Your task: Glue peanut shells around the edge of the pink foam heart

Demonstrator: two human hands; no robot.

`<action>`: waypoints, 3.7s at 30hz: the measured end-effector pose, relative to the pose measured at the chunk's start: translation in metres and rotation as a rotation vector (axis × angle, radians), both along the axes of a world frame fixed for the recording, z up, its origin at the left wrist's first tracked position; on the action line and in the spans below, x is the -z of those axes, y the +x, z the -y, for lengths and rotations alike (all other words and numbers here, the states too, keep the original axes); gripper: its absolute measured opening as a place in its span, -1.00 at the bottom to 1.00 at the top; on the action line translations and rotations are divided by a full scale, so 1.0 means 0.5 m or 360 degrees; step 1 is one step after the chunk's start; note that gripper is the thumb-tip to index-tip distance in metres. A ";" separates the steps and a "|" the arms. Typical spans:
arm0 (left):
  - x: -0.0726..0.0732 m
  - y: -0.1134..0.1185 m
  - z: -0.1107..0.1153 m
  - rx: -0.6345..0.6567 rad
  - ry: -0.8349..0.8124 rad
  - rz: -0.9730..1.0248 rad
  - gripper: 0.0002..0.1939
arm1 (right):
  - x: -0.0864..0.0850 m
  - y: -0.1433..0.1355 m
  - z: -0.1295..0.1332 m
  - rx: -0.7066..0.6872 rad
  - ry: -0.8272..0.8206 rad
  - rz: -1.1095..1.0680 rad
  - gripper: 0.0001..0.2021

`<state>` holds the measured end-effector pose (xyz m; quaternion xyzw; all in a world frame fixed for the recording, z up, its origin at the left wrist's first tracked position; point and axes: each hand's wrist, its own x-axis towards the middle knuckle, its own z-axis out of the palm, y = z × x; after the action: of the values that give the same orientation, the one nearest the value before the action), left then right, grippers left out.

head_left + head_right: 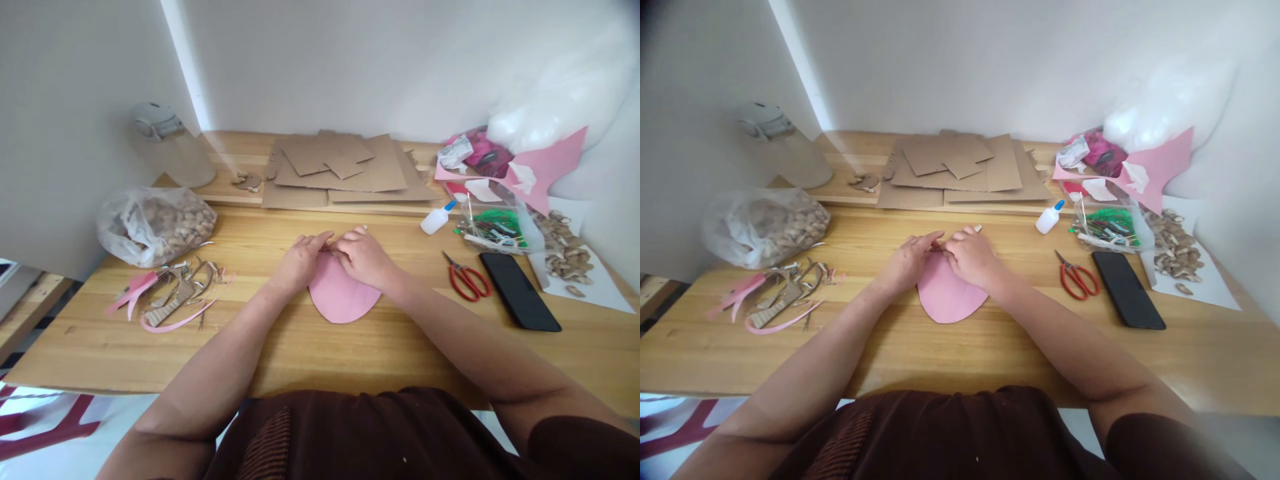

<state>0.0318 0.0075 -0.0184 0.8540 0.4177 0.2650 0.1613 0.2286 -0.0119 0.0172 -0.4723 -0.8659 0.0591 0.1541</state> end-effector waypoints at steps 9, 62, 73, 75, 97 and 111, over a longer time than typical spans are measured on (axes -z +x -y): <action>-0.004 -0.003 -0.002 -0.0011 -0.0026 0.0096 -0.50 | 0.002 0.003 0.003 0.0036 0.0009 -0.0044 -0.77; -0.021 -0.015 -0.008 -0.0201 -0.0022 0.0004 -0.52 | 0.009 -0.030 0.001 0.0002 0.0048 0.0052 -0.71; -0.017 -0.018 -0.011 -0.0230 -0.0011 -0.0044 -0.58 | 0.011 -0.033 -0.015 0.0022 0.0097 0.0006 -0.73; -0.017 -0.018 -0.010 -0.0244 -0.0019 -0.0049 -0.58 | 0.011 -0.033 -0.016 0.0035 0.0098 -0.0005 -0.73; -0.023 -0.019 -0.012 -0.0110 0.0028 0.0036 -0.69 | -0.004 0.036 0.014 -0.0001 0.0061 -0.0212 -0.75; -0.017 -0.014 -0.005 -0.0126 -0.0041 -0.0046 -0.71 | 0.007 0.014 0.018 -0.0071 0.0109 -0.0013 -0.72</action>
<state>0.0247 0.0098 -0.0097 0.8383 0.4569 0.2534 0.1556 0.2355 -0.0207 0.0137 -0.4470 -0.8771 0.0348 0.1723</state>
